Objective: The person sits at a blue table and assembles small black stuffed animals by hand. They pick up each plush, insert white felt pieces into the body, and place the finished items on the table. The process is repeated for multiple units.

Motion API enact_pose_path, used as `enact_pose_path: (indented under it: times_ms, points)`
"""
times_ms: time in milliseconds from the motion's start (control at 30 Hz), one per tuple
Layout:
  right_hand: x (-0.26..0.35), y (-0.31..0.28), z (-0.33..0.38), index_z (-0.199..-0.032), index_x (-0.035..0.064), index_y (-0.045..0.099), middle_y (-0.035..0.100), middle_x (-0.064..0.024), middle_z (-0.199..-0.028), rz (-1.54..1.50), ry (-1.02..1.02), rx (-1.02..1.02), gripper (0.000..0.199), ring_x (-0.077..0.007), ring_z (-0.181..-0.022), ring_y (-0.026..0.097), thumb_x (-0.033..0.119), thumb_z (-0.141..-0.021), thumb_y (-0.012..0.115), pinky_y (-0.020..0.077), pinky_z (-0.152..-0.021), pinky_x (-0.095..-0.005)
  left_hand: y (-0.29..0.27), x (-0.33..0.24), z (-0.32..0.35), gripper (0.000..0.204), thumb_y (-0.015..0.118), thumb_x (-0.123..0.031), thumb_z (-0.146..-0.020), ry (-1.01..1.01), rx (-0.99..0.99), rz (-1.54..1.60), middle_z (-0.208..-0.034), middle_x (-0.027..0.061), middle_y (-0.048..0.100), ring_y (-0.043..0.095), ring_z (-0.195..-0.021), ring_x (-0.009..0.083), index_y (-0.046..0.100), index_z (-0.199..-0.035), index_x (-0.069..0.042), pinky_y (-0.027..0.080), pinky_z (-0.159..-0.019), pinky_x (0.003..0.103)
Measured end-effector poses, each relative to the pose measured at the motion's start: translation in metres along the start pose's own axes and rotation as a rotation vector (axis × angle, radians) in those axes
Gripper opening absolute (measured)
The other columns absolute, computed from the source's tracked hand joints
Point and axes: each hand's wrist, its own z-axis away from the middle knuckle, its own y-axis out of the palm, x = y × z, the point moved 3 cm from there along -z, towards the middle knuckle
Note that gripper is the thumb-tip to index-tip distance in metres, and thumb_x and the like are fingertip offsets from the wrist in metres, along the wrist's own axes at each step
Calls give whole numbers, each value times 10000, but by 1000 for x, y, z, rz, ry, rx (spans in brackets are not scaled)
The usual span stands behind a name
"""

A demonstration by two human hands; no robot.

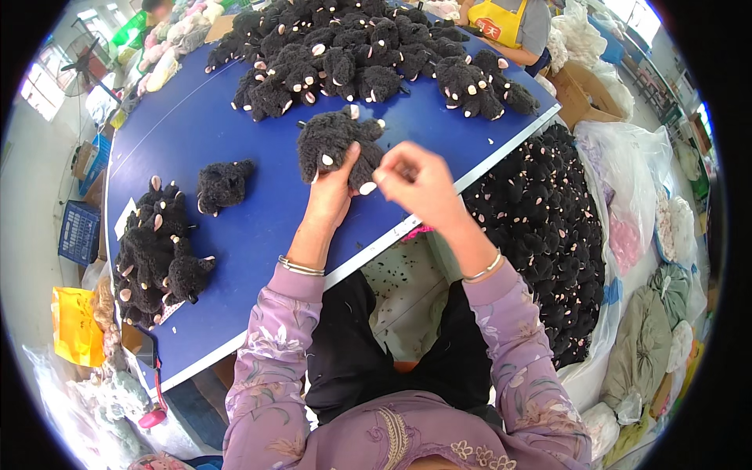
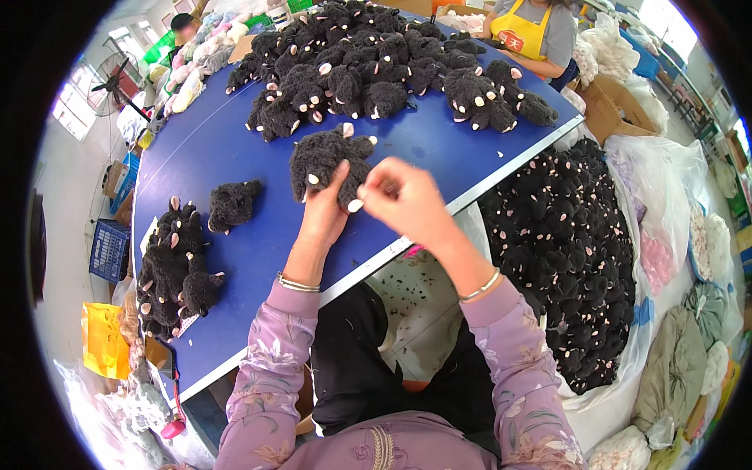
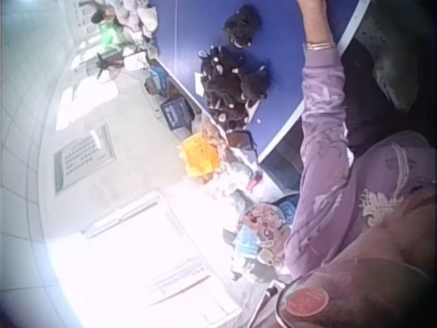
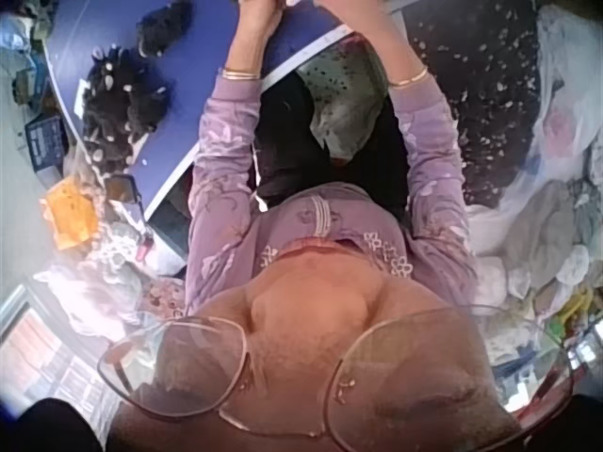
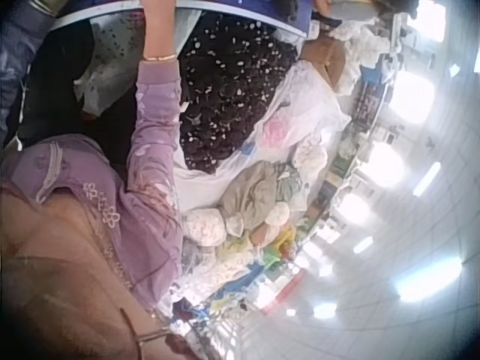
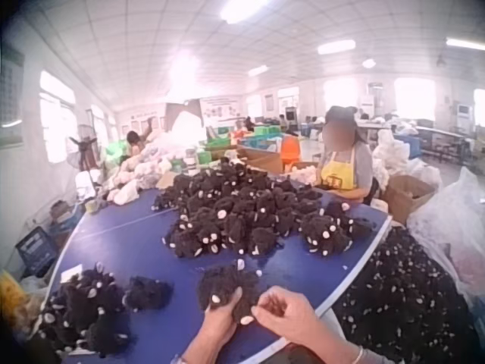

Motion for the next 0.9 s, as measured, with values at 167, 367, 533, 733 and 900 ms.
enact_pose_path:
  times_ms: [167,367,533,733,900]
  points:
    - [2,-59,-14,-1064,27,577,596,18,-842,-146,25,-148,290,-2,-589,436,236,-878,651,342,-486,-164,14,7,13,378,651,-124,-885,-149,229,-19,-1142,65,596,586,-1016,167,522,-1223,-17,511,-859,323]
    - [-6,-44,-10,-1083,11,602,565,32,-787,-157,148,-43,293,-18,-581,458,218,-882,648,345,-470,-180,11,13,17,471,718,-200,-835,-235,325,-271,-1139,42,603,564,-1043,157,530,-1229,-21,484,-890,308]
    - [-14,-57,-11,-1049,43,623,592,27,-802,-204,182,-276,258,-27,-638,520,248,-893,623,388,-472,-177,13,0,3,433,607,-274,-905,-70,190,-18,-1012,22,597,547,-915,100,511,-1243,-21,477,-748,246]
    - [-34,-63,-14,-1066,50,612,578,28,-792,-223,201,-324,248,-28,-612,501,227,-892,618,379,-470,-169,8,-5,3,249,550,-149,-941,35,118,-211,-821,2,597,508,-656,44,558,-1160,-29,412,-575,201]
    - [-30,-77,-11,-995,21,588,539,16,-730,-266,166,-245,202,-15,-524,407,181,-881,635,326,-446,-159,3,-11,0,110,564,-81,-921,64,24,-206,-725,9,578,481,-564,60,611,-996,-17,406,-512,203]
